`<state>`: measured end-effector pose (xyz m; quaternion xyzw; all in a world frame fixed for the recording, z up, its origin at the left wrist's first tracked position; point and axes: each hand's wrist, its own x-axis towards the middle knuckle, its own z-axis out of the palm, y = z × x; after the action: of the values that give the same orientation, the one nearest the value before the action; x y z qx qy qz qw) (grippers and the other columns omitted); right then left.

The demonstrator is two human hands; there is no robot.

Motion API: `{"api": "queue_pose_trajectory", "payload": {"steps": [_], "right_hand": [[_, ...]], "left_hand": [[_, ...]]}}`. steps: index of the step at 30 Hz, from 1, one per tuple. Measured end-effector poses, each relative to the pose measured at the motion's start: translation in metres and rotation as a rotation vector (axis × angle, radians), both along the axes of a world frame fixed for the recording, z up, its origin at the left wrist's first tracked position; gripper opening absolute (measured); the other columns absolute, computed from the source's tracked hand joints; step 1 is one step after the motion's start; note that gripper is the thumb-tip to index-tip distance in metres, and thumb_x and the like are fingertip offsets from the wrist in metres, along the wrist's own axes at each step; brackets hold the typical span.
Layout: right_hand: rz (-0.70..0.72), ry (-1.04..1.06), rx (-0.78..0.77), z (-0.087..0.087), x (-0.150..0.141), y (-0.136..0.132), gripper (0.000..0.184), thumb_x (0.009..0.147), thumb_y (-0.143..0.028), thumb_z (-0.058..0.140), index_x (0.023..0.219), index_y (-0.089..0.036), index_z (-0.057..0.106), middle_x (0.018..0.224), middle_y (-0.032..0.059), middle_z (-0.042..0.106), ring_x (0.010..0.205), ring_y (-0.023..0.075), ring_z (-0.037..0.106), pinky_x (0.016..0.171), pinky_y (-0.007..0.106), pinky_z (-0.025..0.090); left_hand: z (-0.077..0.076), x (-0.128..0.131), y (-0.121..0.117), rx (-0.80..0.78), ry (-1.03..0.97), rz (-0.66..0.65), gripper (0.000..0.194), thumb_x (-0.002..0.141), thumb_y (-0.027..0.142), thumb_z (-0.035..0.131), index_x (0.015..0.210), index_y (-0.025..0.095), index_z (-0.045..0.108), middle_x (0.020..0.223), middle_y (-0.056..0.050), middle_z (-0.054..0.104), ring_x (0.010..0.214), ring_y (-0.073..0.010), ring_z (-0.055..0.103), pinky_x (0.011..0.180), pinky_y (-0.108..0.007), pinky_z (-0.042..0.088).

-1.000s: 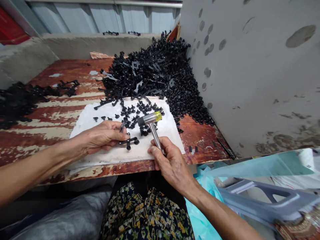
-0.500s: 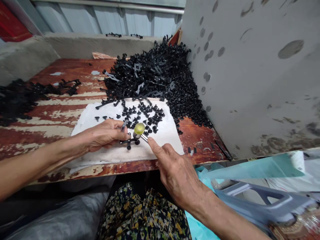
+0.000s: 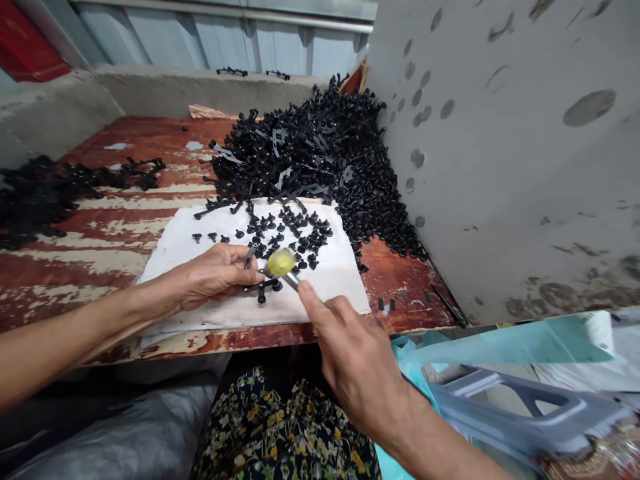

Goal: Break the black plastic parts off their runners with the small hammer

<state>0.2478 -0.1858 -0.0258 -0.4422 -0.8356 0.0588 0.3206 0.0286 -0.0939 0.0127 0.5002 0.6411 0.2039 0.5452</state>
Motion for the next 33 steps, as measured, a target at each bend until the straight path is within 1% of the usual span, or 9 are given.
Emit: {"api": "queue_pose_trajectory", "payload": {"steps": [2, 5, 8, 12, 15, 17, 23, 28, 33], "right_hand": [[0.01, -0.052, -0.026, 0.0, -0.001, -0.001, 0.068, 0.092, -0.002, 0.04, 0.154, -0.029, 0.028, 0.08, 0.0033, 0.06, 0.056, 0.0158, 0.059, 0.051, 0.025, 0.051], [-0.015, 0.035, 0.007, -0.001, -0.001, 0.0, 0.067, 0.092, -0.002, 0.04, 0.154, -0.027, 0.029, 0.081, 0.0046, 0.063, 0.061, 0.0172, 0.062, 0.053, 0.025, 0.053], [0.0, -0.018, -0.05, -0.002, 0.001, 0.004, 0.058, 0.092, -0.004, 0.04, 0.147, -0.023, 0.044, 0.08, 0.006, 0.067, 0.056, 0.0165, 0.063, 0.049, 0.025, 0.052], [-0.029, 0.167, -0.123, -0.002, 0.004, 0.01, 0.051, 0.094, -0.007, 0.042, 0.142, -0.021, 0.05, 0.103, 0.0098, 0.074, 0.083, 0.0172, 0.072, 0.073, 0.026, 0.059], [-0.073, 0.262, -0.111, -0.003, 0.004, 0.015, 0.049, 0.093, -0.009, 0.045, 0.14, -0.021, 0.054, 0.12, 0.0099, 0.072, 0.105, 0.0183, 0.07, 0.09, 0.029, 0.056], [-0.089, 0.272, -0.134, -0.005, 0.004, 0.017, 0.046, 0.093, -0.011, 0.046, 0.137, -0.019, 0.057, 0.124, 0.0101, 0.071, 0.109, 0.0195, 0.069, 0.092, 0.031, 0.055], [-0.22, 0.349, -0.313, -0.013, 0.007, 0.02, 0.043, 0.093, -0.022, 0.046, 0.133, -0.012, 0.06, 0.097, 0.0087, 0.078, 0.07, 0.0161, 0.071, 0.068, 0.027, 0.057], [-0.25, 0.42, -0.415, -0.018, 0.008, 0.022, 0.044, 0.092, -0.025, 0.047, 0.132, -0.013, 0.06, 0.094, 0.0086, 0.076, 0.074, 0.0176, 0.068, 0.071, 0.03, 0.056], [-0.262, 0.45, -0.444, -0.019, 0.008, 0.024, 0.046, 0.092, -0.027, 0.047, 0.133, -0.013, 0.06, 0.08, 0.0059, 0.072, 0.067, 0.0167, 0.064, 0.069, 0.03, 0.054]], "left_hand": [[-0.001, 0.0, 0.0, -0.009, 0.002, 0.006, 0.023, 0.07, 0.006, 0.065, 0.058, 0.017, 0.049, 0.039, 0.008, 0.039, 0.032, -0.0025, 0.023, 0.035, -0.019, 0.013], [-0.001, 0.0, 0.0, -0.04, -0.005, 0.001, 0.023, 0.07, 0.009, 0.066, 0.059, 0.018, 0.048, 0.039, 0.009, 0.037, 0.032, -0.0033, 0.023, 0.035, -0.02, 0.012], [0.0, -0.002, 0.0, -0.033, -0.009, -0.045, 0.021, 0.069, 0.013, 0.067, 0.061, 0.019, 0.049, 0.041, 0.009, 0.036, 0.035, -0.0041, 0.024, 0.037, -0.02, 0.014], [0.003, -0.016, 0.002, 0.022, -0.046, -0.205, 0.013, 0.071, 0.027, 0.065, 0.074, 0.017, 0.057, 0.053, 0.007, 0.042, 0.043, -0.0061, 0.029, 0.039, -0.019, 0.017], [0.003, -0.03, 0.003, 0.046, -0.083, -0.287, 0.026, 0.076, 0.042, 0.059, 0.082, 0.017, 0.057, 0.058, 0.006, 0.04, 0.047, -0.0074, 0.028, 0.041, -0.02, 0.017], [0.002, -0.034, 0.002, 0.099, -0.051, -0.343, 0.031, 0.077, 0.047, 0.057, 0.079, 0.017, 0.055, 0.06, 0.005, 0.042, 0.049, -0.007, 0.028, 0.043, -0.021, 0.019], [-0.001, -0.021, -0.003, 0.133, 0.04, -0.557, 0.033, 0.083, 0.045, 0.05, 0.067, 0.016, 0.051, 0.057, 0.005, 0.043, 0.049, -0.0063, 0.027, 0.046, -0.023, 0.021], [-0.006, -0.004, 0.005, 0.197, 0.069, -0.598, 0.032, 0.084, 0.038, 0.047, 0.06, 0.017, 0.05, 0.056, 0.005, 0.043, 0.05, -0.0071, 0.03, 0.048, -0.023, 0.023], [-0.012, 0.002, 0.012, 0.255, 0.135, -0.653, 0.03, 0.084, 0.034, 0.046, 0.061, 0.016, 0.053, 0.056, 0.004, 0.042, 0.052, -0.0084, 0.032, 0.049, -0.023, 0.024]]}}
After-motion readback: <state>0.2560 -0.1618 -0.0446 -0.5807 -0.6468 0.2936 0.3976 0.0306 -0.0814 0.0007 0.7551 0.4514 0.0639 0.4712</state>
